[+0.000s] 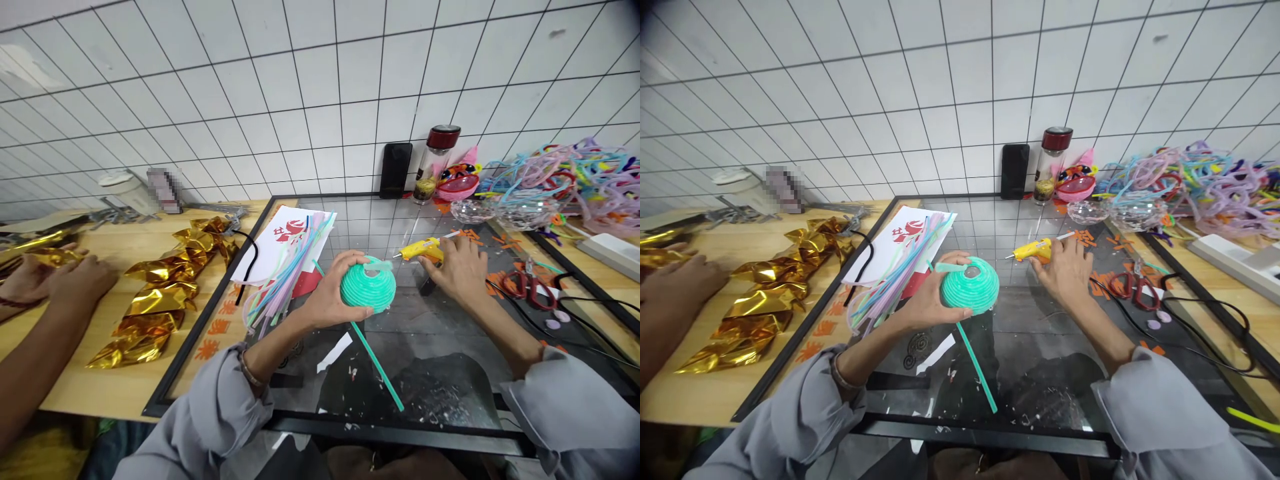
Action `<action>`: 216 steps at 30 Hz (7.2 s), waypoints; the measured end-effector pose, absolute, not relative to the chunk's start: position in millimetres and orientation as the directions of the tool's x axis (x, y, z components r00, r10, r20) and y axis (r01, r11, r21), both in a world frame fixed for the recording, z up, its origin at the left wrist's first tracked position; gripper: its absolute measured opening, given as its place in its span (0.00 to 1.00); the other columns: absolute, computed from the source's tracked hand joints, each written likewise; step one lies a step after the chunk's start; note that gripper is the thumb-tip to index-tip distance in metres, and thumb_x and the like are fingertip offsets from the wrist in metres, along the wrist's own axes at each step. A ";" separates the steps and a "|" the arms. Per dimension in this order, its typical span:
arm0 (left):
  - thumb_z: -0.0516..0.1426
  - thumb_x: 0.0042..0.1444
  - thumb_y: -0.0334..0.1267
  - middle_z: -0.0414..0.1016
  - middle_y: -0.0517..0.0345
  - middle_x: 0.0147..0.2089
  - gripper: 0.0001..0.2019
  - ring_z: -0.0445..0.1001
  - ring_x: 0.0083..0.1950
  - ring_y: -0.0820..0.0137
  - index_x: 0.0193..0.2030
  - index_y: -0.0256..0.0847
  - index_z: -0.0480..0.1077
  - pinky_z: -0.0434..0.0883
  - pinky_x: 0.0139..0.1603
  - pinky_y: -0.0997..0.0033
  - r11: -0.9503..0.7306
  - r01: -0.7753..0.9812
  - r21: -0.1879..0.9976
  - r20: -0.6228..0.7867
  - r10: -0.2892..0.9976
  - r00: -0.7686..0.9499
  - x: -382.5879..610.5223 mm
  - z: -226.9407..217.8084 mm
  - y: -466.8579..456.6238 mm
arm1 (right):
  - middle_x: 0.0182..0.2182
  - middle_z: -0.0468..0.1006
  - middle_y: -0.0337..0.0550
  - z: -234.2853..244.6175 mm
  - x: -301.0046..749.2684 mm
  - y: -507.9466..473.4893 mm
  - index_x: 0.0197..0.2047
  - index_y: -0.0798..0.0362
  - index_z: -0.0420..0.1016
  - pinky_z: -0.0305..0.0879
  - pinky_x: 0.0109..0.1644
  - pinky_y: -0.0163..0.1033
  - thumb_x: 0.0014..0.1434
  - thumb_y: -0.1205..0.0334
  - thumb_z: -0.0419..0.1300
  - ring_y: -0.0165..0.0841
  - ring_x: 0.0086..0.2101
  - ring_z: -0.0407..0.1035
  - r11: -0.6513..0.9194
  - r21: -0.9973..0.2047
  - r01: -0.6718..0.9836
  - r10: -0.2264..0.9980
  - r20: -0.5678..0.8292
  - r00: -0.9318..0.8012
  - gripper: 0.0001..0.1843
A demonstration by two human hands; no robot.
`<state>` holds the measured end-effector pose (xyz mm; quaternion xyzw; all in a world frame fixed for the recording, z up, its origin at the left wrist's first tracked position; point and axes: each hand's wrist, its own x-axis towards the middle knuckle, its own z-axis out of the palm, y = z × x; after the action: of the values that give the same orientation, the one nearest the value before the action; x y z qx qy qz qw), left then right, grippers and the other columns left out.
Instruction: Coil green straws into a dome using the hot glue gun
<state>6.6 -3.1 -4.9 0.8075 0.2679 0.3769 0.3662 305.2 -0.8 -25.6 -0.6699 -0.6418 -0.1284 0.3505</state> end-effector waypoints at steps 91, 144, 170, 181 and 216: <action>0.71 0.46 0.42 0.66 0.43 0.65 0.33 0.66 0.68 0.50 0.57 0.46 0.63 0.64 0.68 0.45 -0.711 0.186 0.679 0.471 0.616 0.631 1.4 1.4 -4.5 | 0.29 0.80 0.40 38.0 215.9 -45.9 0.32 0.52 0.81 0.69 0.36 0.37 0.61 0.65 0.63 0.32 0.31 0.73 0.539 -0.775 0.330 0.841 0.474 -0.260 0.07; 0.55 0.66 0.51 0.68 0.46 0.64 0.17 0.66 0.69 0.57 0.56 0.46 0.67 0.66 0.68 0.49 -0.724 0.137 0.677 0.496 0.585 0.642 -0.9 8.4 -8.6 | 0.29 0.78 0.41 33.6 210.8 -45.6 0.32 0.51 0.80 0.68 0.37 0.40 0.63 0.53 0.63 0.33 0.32 0.70 0.503 -0.811 0.301 0.863 0.454 -0.220 0.13; 0.62 0.56 0.36 0.74 0.52 0.54 0.04 0.72 0.61 0.58 0.34 0.41 0.70 0.66 0.65 0.51 -0.319 0.053 0.946 0.291 0.911 0.291 25.0 10.6 -22.7 | 0.28 0.79 0.39 38.3 214.0 -44.6 0.31 0.52 0.81 0.67 0.38 0.38 0.57 0.63 0.67 0.32 0.31 0.71 0.461 -0.851 0.253 0.882 0.407 -0.239 0.03; 0.61 0.54 0.35 0.73 0.50 0.55 0.03 0.71 0.61 0.60 0.33 0.41 0.70 0.64 0.65 0.56 -0.289 0.038 0.957 0.267 0.922 0.280 25.6 14.4 -26.1 | 0.25 0.77 0.40 33.4 215.6 -41.1 0.29 0.53 0.78 0.65 0.32 0.38 0.53 0.49 0.70 0.32 0.28 0.68 0.285 -0.930 0.231 0.956 0.258 -0.141 0.15; 0.61 0.55 0.35 0.73 0.49 0.56 0.03 0.72 0.60 0.60 0.34 0.41 0.71 0.65 0.64 0.55 -0.342 0.047 0.939 0.314 0.903 0.294 25.7 11.7 -25.0 | 0.20 0.65 0.32 35.9 203.2 -40.9 0.31 0.53 0.73 0.54 0.27 0.35 0.41 0.51 0.73 0.27 0.24 0.58 0.079 -0.992 0.099 0.997 0.080 0.004 0.20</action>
<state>25.7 -25.0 11.7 0.6666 0.3561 0.4758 0.4499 203.2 -40.9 35.9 -0.5059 -0.5416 0.4524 0.4961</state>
